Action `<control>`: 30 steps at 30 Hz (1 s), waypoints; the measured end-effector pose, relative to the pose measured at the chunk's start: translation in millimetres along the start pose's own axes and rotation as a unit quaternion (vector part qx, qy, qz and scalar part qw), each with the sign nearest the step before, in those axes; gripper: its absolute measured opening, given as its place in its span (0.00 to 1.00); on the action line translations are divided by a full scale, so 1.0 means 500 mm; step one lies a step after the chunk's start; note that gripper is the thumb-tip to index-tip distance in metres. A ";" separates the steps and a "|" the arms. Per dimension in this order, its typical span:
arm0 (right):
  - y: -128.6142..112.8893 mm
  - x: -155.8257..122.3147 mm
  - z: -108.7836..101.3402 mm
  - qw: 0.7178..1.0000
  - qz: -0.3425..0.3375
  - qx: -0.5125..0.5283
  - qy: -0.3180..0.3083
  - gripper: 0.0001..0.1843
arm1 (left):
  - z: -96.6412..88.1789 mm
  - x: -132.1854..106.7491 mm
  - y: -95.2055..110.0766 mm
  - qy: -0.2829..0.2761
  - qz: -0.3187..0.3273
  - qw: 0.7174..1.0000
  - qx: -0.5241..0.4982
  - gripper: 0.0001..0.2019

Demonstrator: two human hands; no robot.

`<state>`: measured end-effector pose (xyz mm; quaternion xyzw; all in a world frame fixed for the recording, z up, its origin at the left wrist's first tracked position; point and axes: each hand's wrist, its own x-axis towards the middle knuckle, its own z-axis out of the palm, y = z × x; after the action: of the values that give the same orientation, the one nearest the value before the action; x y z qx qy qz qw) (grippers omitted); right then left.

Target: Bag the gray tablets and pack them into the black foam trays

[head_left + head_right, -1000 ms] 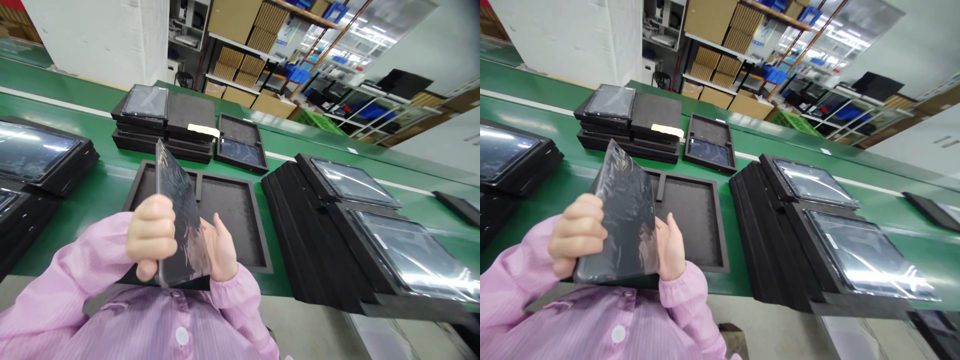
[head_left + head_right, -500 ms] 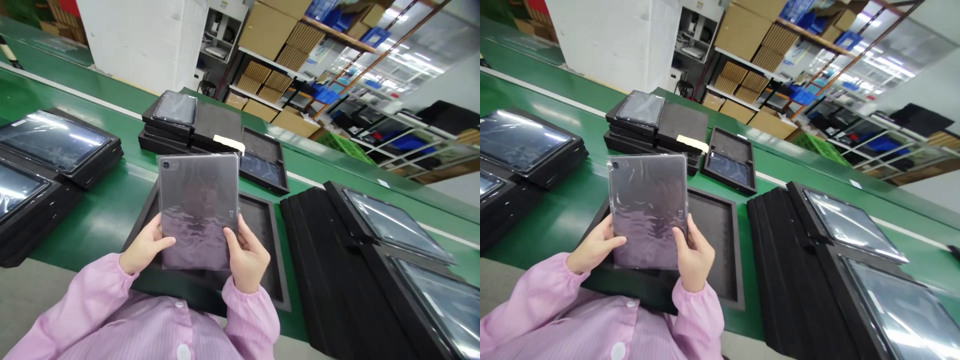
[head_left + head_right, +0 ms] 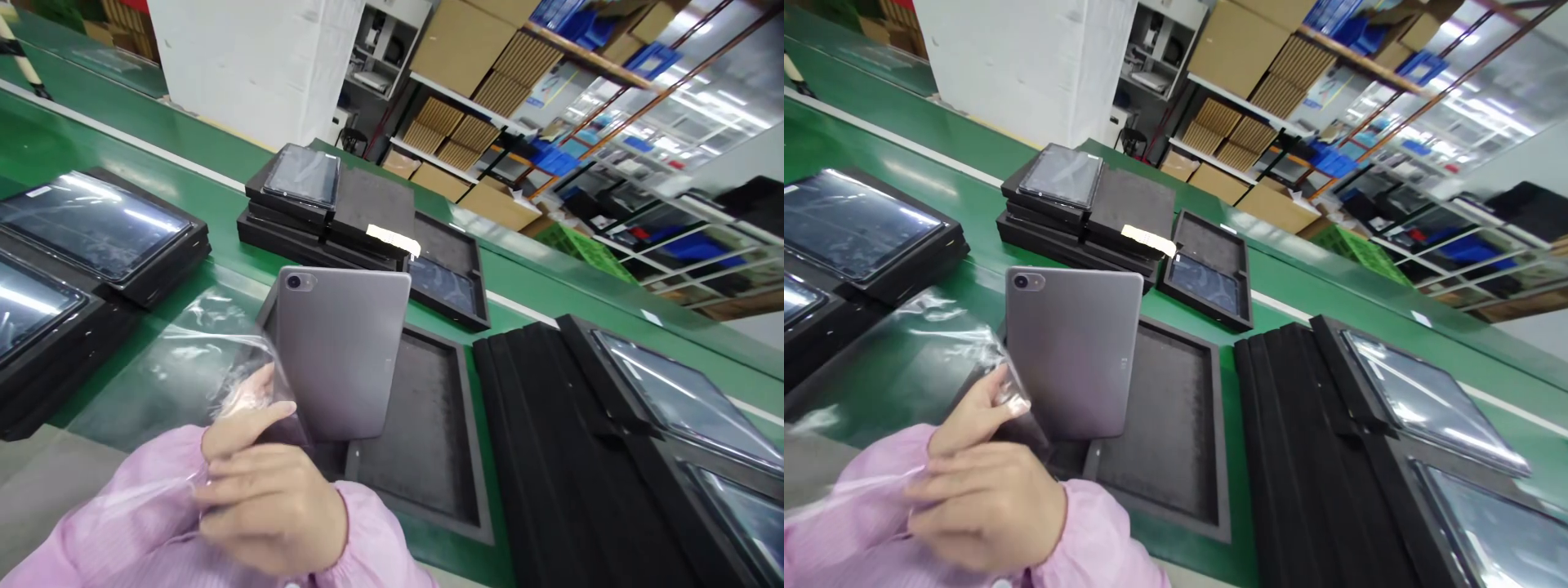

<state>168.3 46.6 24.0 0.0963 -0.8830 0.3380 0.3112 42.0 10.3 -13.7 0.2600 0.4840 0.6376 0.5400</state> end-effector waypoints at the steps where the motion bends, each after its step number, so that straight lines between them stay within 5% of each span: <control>1: 0.000 0.003 0.000 0.999 -0.004 0.031 -0.024 0.16 | -0.001 -0.001 0.000 -0.008 0.007 1.000 0.001 0.27; 5: -0.009 0.004 -0.031 0.986 0.032 0.160 -0.021 0.18 | 0.001 -0.004 -0.003 -0.041 -0.007 0.999 -0.029 0.26; 9: -0.022 -0.024 -0.080 0.932 0.156 0.241 0.221 0.04 | 0.001 0.001 -0.009 -0.043 -0.023 0.998 -0.041 0.24; 12: -0.013 -0.074 -0.118 0.855 0.260 0.148 0.424 0.03 | 0.000 0.005 -0.010 -0.064 -0.015 0.996 -0.061 0.24; 14: -0.002 -0.114 -0.139 0.800 0.325 0.072 0.499 0.02 | 0.000 0.003 -0.009 -0.066 -0.014 0.996 -0.064 0.24; 16: 0.007 -0.147 -0.150 0.773 0.387 0.030 0.501 0.06 | -0.001 0.000 -0.008 -0.065 -0.011 0.996 -0.056 0.22; 19: 0.008 -0.168 -0.144 0.783 0.428 0.011 0.451 0.14 | -0.003 -0.003 -0.010 -0.069 -0.013 0.997 -0.042 0.20; 23: 0.005 -0.150 -0.123 0.807 0.413 -0.086 0.413 0.22 | -0.003 -0.003 -0.014 -0.071 -0.013 0.997 -0.038 0.19; 30: 0.015 -0.135 -0.122 0.830 0.384 -0.152 0.375 0.18 | 0.001 -0.003 -0.005 -0.071 -0.014 0.997 -0.040 0.18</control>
<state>247.9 89.7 13.7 -0.4332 -0.7049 0.3014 0.4739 43.8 8.9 -15.7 0.2766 0.4220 0.6286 0.5918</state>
